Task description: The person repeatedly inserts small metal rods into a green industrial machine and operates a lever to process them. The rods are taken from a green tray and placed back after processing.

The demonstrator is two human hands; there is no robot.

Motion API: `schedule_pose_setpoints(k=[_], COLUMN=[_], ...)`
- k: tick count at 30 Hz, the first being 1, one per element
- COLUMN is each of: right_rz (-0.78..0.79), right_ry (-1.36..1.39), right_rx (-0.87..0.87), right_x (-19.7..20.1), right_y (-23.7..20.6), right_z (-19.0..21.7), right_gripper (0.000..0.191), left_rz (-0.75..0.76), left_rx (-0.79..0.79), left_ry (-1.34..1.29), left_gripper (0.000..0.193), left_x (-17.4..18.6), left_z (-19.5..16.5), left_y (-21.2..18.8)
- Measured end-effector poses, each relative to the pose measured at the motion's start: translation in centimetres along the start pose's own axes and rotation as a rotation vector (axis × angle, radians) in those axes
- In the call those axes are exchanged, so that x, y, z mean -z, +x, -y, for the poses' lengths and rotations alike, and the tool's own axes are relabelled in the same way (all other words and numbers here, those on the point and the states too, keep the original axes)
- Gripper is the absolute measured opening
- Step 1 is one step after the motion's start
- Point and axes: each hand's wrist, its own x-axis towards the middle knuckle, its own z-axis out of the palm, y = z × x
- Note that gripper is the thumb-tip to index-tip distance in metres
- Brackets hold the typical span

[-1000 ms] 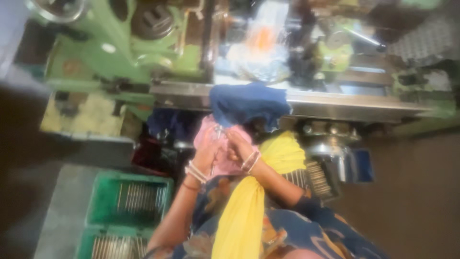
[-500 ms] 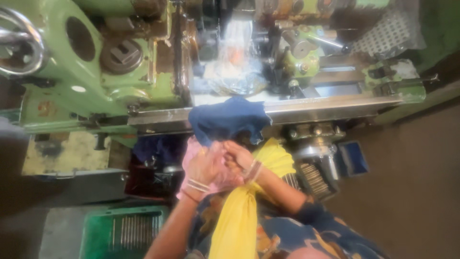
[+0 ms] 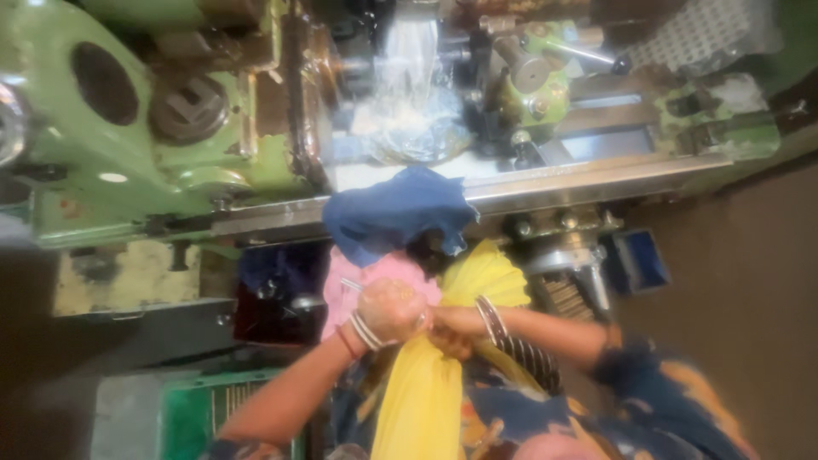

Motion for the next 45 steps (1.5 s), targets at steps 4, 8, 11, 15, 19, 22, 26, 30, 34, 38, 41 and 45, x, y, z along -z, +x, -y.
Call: schedule_pose_setpoints(k=[4, 8, 11, 15, 19, 22, 26, 30, 34, 38, 41, 45], right_rz=[-0.125, -0.165, -0.162, -0.272, -0.533, -0.51, -0.803, -1.612, -1.915, -2.397, -2.624, -2.376], right_ry=[-0.209, -0.092, 0.03, 0.107, 0.197, 0.193, -0.756, -1.665, -1.208, -1.359, -1.601, -1.453], right_rx=[0.171, 0.299, 0.267, 0.217, 0.449, 0.591, 1.043, 1.498, 1.821, 1.504, 1.083, 1.049], right_x=[1.1, 1.8, 2.0, 2.2, 2.0, 1.6, 1.7, 3.4, 7.1, 12.0, 14.5, 15.4], right_y=[-0.8, -0.3, -0.9, -3.2, -4.4, -6.1, -13.5, -25.4, -33.0, -33.1, -32.3, -32.0], right_z=[-1.5, -2.6, -3.1, -2.1, 0.5, 2.0, 4.9, 12.9, 23.2, 26.2, 25.7, 24.4], right_gripper=[0.056, 0.044, 0.044, 0.028, 0.023, 0.027, 0.02, 0.02, 0.026, 0.025, 0.022, 0.02], left_rz=[0.093, 0.155, 0.212, 0.219, 0.188, 0.148, 0.086, -0.434, -0.711, -0.881, -0.861, -0.92], left_rx=[-0.1, -0.107, -0.159, -0.112, -0.169, -0.323, -0.231, 0.629, 1.116, 1.438, 1.556, 1.6], left_ry=[-0.083, -0.114, -0.13, -0.229, -0.101, 0.034, 0.171, -0.359, -1.33, -1.501, -0.812, -0.646], left_gripper=[0.021, 0.017, 0.018, 0.022, 0.014, 0.022, 0.044, 0.05, 0.035, 0.026, 0.031, 0.042], left_x=[0.4, 0.5, 0.1, -0.9, -1.5, -1.0, 0.5, -0.7, -6.6, -13.2, -15.6, -16.0], left_z=[-0.2, 0.3, 0.5, 0.6, 1.0, 2.4, 8.2, 19.6, 29.6, 32.2, 31.0, 29.6], left_y=[2.3, 4.2, 4.9, 5.7, 6.9, 8.0, 11.1, 19.0, 26.4, 28.5, 29.2, 30.1])
